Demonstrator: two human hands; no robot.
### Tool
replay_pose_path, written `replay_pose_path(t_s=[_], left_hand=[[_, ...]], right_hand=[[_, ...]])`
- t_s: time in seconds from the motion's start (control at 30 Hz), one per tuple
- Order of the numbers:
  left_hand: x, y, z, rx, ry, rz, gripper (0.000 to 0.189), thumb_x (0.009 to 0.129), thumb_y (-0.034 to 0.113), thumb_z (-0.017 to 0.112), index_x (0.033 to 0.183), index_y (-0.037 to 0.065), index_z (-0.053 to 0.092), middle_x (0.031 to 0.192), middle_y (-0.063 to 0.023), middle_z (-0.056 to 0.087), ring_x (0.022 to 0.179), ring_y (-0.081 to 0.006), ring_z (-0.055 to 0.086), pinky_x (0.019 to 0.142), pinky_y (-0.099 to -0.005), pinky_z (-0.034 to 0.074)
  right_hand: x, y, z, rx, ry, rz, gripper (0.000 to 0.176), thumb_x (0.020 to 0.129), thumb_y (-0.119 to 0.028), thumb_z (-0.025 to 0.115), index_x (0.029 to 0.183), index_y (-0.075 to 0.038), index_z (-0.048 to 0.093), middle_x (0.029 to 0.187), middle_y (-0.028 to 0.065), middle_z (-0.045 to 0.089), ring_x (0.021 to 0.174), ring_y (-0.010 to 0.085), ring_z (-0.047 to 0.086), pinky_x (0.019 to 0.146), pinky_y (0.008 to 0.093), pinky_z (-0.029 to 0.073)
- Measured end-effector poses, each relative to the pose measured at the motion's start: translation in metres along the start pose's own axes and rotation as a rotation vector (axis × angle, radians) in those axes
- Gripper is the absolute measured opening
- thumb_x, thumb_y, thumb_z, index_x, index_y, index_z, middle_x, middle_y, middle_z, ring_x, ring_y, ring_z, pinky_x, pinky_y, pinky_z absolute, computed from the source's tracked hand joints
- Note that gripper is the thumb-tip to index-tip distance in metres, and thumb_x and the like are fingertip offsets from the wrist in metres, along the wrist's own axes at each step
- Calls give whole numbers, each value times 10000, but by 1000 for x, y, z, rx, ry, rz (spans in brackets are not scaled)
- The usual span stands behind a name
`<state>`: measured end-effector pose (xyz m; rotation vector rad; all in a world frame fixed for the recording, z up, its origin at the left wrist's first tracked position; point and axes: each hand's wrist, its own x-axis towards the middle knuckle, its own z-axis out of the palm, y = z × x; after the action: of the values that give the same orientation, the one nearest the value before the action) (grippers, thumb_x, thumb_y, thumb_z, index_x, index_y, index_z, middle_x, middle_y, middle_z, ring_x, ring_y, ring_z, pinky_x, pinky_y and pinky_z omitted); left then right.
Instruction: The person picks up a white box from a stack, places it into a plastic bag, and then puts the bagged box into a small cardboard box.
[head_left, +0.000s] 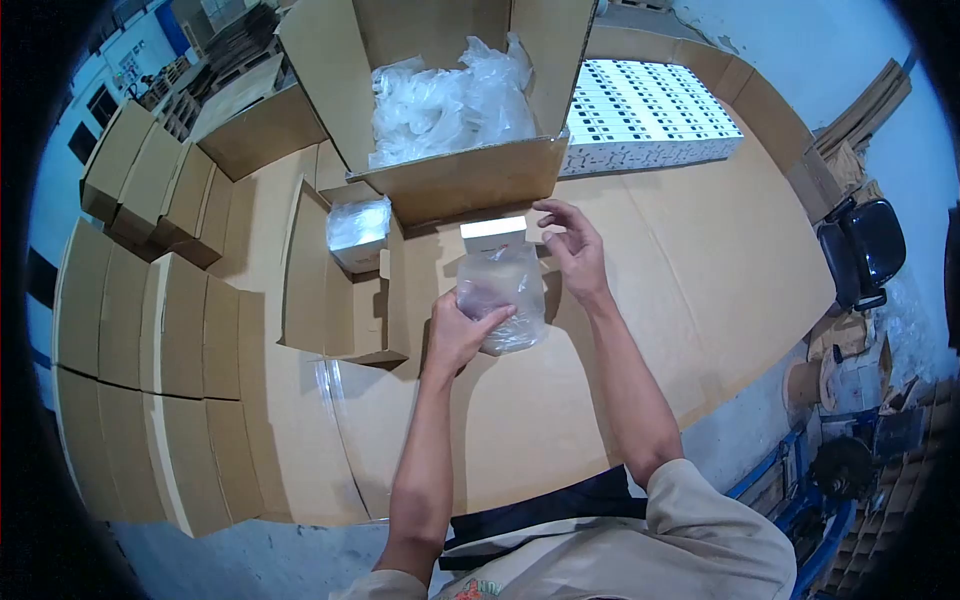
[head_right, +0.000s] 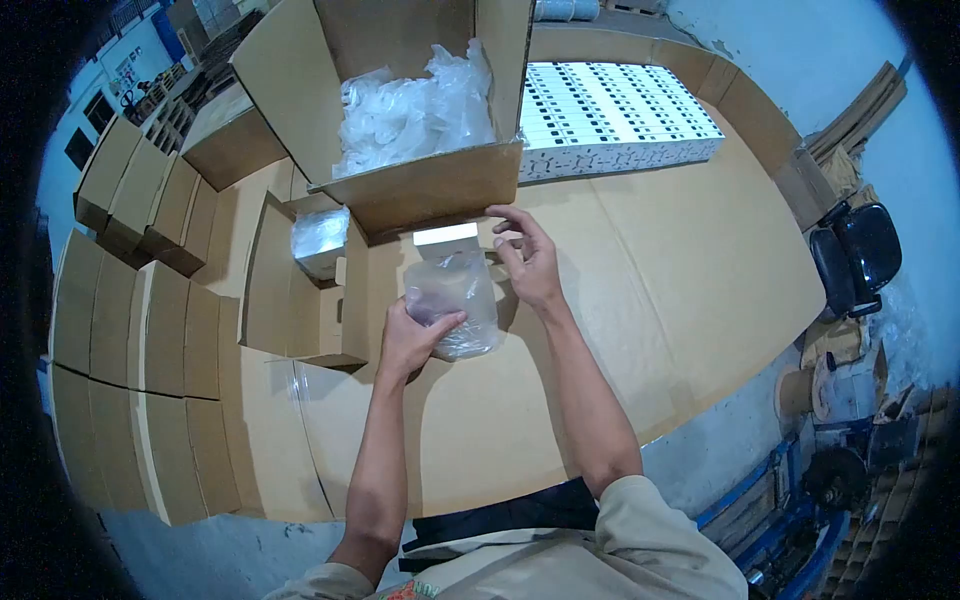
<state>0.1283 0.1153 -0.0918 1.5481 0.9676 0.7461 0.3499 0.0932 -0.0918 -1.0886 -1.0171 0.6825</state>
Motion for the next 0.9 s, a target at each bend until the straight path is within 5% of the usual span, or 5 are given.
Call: replay_pose_path(t_s=[0.17, 0.27, 0.57, 0.9], left_hand=[[0, -4, 0, -68, 11, -16, 430, 761, 208, 923, 1063, -22, 720, 1003, -133, 767, 905, -208, 731, 848, -366, 580], [1, -10, 0, -60, 17, -25, 431, 762, 207, 922, 1067, -18, 717, 1007, -130, 766, 914, -209, 730, 855, -371, 579], [-1, -2, 0, -52, -4, -40, 432, 768, 206, 918, 1082, -10, 715, 1014, -126, 768, 926, -205, 731, 861, -365, 577], [1, -5, 0, -16, -8, -39, 420, 779, 200, 910, 1093, -6, 722, 1006, -125, 774, 924, -197, 734, 862, -358, 575]], right_hand=[[7, 13, 4, -44, -202, 13, 479, 923, 101, 650, 1387, -1, 591, 1360, 103, 622, 1141, 143, 616, 933, 284, 580], [6, 12, 7, 19, -227, 129, 447, 928, 81, 677, 1363, 3, 612, 1331, 98, 648, 1114, 152, 647, 945, 304, 584], [7, 21, 8, 57, -35, 53, 381, 921, 54, 718, 1293, 0, 655, 1123, 87, 700, 987, 134, 669, 841, 273, 577], [1, 8, 9, 457, 247, 121, 230, 960, 61, 663, 1122, 15, 507, 1106, 196, 658, 1005, 275, 722, 883, 442, 659]])
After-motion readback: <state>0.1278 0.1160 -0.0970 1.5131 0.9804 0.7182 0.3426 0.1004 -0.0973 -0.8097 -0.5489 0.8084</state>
